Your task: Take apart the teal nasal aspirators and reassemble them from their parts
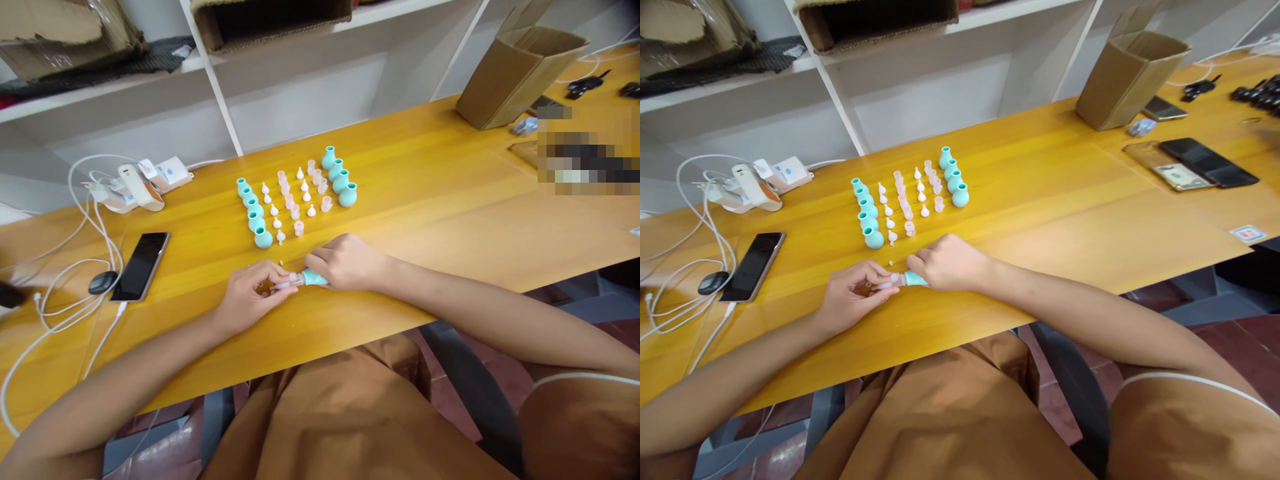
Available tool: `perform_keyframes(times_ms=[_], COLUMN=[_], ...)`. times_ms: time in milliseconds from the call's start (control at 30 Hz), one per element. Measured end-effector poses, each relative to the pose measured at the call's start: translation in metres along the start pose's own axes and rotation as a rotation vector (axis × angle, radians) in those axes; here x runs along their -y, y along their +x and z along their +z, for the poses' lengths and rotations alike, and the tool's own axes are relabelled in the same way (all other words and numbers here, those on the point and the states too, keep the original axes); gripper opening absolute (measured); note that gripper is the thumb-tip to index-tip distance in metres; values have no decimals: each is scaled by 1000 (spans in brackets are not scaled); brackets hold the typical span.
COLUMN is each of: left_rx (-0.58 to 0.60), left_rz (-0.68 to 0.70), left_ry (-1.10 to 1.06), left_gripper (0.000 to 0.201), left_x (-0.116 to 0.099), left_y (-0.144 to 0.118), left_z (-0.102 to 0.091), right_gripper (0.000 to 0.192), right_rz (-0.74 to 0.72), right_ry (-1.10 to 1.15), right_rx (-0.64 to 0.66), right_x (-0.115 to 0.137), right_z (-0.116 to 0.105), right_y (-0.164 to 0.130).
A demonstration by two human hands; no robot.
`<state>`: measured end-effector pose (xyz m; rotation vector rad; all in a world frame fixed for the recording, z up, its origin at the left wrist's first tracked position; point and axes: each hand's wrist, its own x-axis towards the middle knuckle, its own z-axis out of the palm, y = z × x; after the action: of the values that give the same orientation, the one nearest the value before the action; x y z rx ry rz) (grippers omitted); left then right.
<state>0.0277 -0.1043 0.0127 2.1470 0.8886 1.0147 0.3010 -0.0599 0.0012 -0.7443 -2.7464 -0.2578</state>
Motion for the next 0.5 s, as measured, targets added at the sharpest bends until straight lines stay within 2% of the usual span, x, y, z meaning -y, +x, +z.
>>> perform_keyframes(times_ms=[167, 333, 500], left_rx=[11, 28, -7], left_rz=[-3, 1, 33], left_ry=[24, 46, 61], left_gripper=[23, 23, 22], left_x=[-1, -2, -5], left_y=[1, 1, 3], left_z=[0, 0, 2], right_gripper=[34, 27, 25], right_rz=[-29, -54, -44], right_ry=[-34, -49, -31], right_rx=[-59, -49, -24], right_x=[-1, -2, -8], right_z=[4, 2, -2], right_y=[-1, -2, 0])
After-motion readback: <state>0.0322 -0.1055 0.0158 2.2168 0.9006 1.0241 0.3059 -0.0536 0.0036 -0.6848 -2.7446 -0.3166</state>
